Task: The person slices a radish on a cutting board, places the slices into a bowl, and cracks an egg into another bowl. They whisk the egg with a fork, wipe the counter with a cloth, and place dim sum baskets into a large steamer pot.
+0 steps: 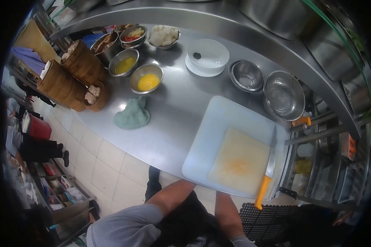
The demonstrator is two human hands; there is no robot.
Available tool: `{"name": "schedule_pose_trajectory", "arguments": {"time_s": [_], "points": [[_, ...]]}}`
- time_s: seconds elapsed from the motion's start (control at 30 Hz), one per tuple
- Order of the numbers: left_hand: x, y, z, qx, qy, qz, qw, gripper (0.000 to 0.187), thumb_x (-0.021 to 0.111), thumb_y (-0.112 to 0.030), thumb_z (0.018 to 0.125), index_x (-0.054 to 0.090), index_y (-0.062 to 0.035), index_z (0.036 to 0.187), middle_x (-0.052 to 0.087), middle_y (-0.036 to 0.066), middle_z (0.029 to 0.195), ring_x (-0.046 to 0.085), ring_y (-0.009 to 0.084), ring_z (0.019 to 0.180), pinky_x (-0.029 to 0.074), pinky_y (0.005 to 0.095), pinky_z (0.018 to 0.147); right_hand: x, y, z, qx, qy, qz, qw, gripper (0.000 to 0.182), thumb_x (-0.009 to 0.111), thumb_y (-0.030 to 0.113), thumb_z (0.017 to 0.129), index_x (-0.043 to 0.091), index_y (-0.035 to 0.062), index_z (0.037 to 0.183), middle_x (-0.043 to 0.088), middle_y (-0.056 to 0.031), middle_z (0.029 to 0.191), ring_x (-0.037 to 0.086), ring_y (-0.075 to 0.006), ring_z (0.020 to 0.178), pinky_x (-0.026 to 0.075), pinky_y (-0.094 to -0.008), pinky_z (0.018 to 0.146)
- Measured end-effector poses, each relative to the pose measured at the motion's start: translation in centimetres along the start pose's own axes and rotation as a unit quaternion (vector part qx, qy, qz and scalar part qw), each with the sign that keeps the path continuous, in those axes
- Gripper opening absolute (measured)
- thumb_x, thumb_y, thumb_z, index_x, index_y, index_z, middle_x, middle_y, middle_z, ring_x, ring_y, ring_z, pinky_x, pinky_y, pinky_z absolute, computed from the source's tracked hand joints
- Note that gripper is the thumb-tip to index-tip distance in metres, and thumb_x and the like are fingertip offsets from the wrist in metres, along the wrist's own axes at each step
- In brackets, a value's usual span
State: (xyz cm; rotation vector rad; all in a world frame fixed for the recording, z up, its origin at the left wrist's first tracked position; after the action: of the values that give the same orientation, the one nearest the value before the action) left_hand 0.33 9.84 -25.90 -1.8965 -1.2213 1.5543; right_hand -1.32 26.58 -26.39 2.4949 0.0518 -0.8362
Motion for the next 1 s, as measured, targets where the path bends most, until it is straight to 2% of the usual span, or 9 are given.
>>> {"name": "schedule_pose_trajectory", "arguments": {"time_s": [0.37, 0.6, 0.73, 0.83, 0.87, 0.9, 0.93, 0.97, 1.0], "points": [[-0.6, -0.2, 1.1, -0.017, 0.031, -0.002, 0.999, 0.051, 0.05, -0.038, 0.101, 0.05, -0.0087, 0.143, 0.052, 0.019, 0.144, 0.048, 0.0327, 0.134, 0.038, 0.0434, 0.112, 0.4, 1.2, 0.2, -0.002, 0.001, -0.041, 0.999, 0.04, 0.052, 0.04, 0.102, 0.063, 0.006, 0.121, 0.065, -0.0109, 0.115, 0.062, -0.0211, 0.096, 0.053, -0.0338, 0.08], [-1.8, 1.6, -0.5, -0.035, 0.044, 0.008, 0.998, 0.052, 0.05, -0.038, 0.101, 0.048, -0.0087, 0.145, 0.05, 0.019, 0.146, 0.047, 0.0323, 0.134, 0.037, 0.0438, 0.112, -0.9, -1.4, -1.0, -0.018, 0.005, -0.061, 0.998, 0.041, 0.051, 0.04, 0.103, 0.063, 0.0063, 0.122, 0.065, -0.0104, 0.115, 0.062, -0.0207, 0.095, 0.054, -0.0331, 0.079], [-4.5, 4.2, -1.3, -0.044, 0.051, 0.011, 0.998, 0.053, 0.05, -0.037, 0.101, 0.047, -0.0087, 0.146, 0.05, 0.019, 0.147, 0.047, 0.0321, 0.135, 0.037, 0.044, 0.113, 0.4, 1.3, -0.4, -0.025, 0.007, -0.074, 0.997, 0.041, 0.051, 0.041, 0.104, 0.063, 0.0065, 0.122, 0.065, -0.0101, 0.114, 0.062, -0.0205, 0.094, 0.054, -0.0327, 0.078], [-7.1, 7.6, -4.6, -0.049, 0.056, 0.024, 0.997, 0.053, 0.05, -0.037, 0.102, 0.047, -0.0087, 0.147, 0.049, 0.019, 0.147, 0.046, 0.0319, 0.135, 0.037, 0.0441, 0.113, 2.1, 2.0, -1.2, -0.035, 0.004, -0.076, 0.996, 0.041, 0.05, 0.041, 0.104, 0.063, 0.0066, 0.122, 0.065, -0.0099, 0.114, 0.062, -0.0203, 0.094, 0.054, -0.0324, 0.078], [-7.6, 9.7, -6.5, -0.033, -0.011, 0.035, 0.999, 0.05, 0.053, -0.034, 0.099, 0.052, -0.0094, 0.142, 0.053, 0.018, 0.144, 0.048, 0.0336, 0.133, 0.038, 0.0455, 0.112, 2.4, 2.5, -1.2, -0.041, 0.004, -0.075, 0.996, 0.041, 0.05, 0.041, 0.104, 0.063, 0.0067, 0.122, 0.065, -0.0098, 0.114, 0.062, -0.0202, 0.093, 0.054, -0.0323, 0.078], [-8.8, 12.5, -8.9, -0.018, -0.081, 0.046, 0.995, 0.046, 0.056, -0.03, 0.096, 0.057, -0.0101, 0.137, 0.056, 0.018, 0.14, 0.051, 0.0353, 0.13, 0.039, 0.0469, 0.11, 2.8, 4.7, -2.8, 0.004, 0.058, 0.069, 0.996, 0.039, 0.052, 0.041, 0.103, 0.064, 0.0073, 0.119, 0.066, -0.0078, 0.11, 0.062, -0.018, 0.092, 0.053, -0.0309, 0.078], [-10.6, 13.5, -10.9, -0.066, 0.025, 0.111, 0.991, 0.04, 0.058, -0.021, 0.093, 0.061, -0.0074, 0.13, 0.061, 0.018, 0.129, 0.056, 0.0323, 0.119, 0.044, 0.0442, 0.104, 2.5, 8.4, -5.9, 0.048, 0.112, 0.21, 0.97, 0.036, 0.054, 0.04, 0.103, 0.064, 0.0079, 0.117, 0.067, -0.0057, 0.105, 0.063, -0.0158, 0.09, 0.051, -0.0295, 0.079], [-12.5, 14.5, -13.8, -0.115, 0.131, 0.172, 0.97, 0.034, 0.06, -0.012, 0.089, 0.064, -0.0046, 0.122, 0.066, 0.018, 0.118, 0.062, 0.0294, 0.109, 0.049, 0.0414, 0.098, 3.2, 11.1, -7.3, 0.0, 0.168, 0.216, 0.962, 0.034, 0.057, 0.038, 0.102, 0.064, 0.0082, 0.116, 0.066, -0.0045, 0.104, 0.062, -0.0143, 0.088, 0.05, -0.0286, 0.079], [-15.0, 17.0, -17.7, -0.223, -0.051, -0.267, 0.936, 0.028, 0.058, -0.006, 0.083, 0.067, -0.0014, 0.11, 0.067, 0.015, 0.097, 0.064, 0.0248, 0.087, 0.053, 0.0406, 0.082, 4.0, 13.3, -8.6, -0.047, 0.222, 0.222, 0.948, 0.031, 0.061, 0.036, 0.101, 0.064, 0.0086, 0.116, 0.065, -0.0033, 0.103, 0.062, -0.0128, 0.087, 0.05, -0.0277, 0.079]]}}
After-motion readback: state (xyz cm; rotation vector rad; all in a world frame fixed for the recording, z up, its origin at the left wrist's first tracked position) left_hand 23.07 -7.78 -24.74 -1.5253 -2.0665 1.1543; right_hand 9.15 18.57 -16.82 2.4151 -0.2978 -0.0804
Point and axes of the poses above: each hand's wrist, its own z-axis towards the middle knuckle, its own x-axis out of the palm, y = z × x, the point moved 8 cm from there along z, towards the middle knuckle
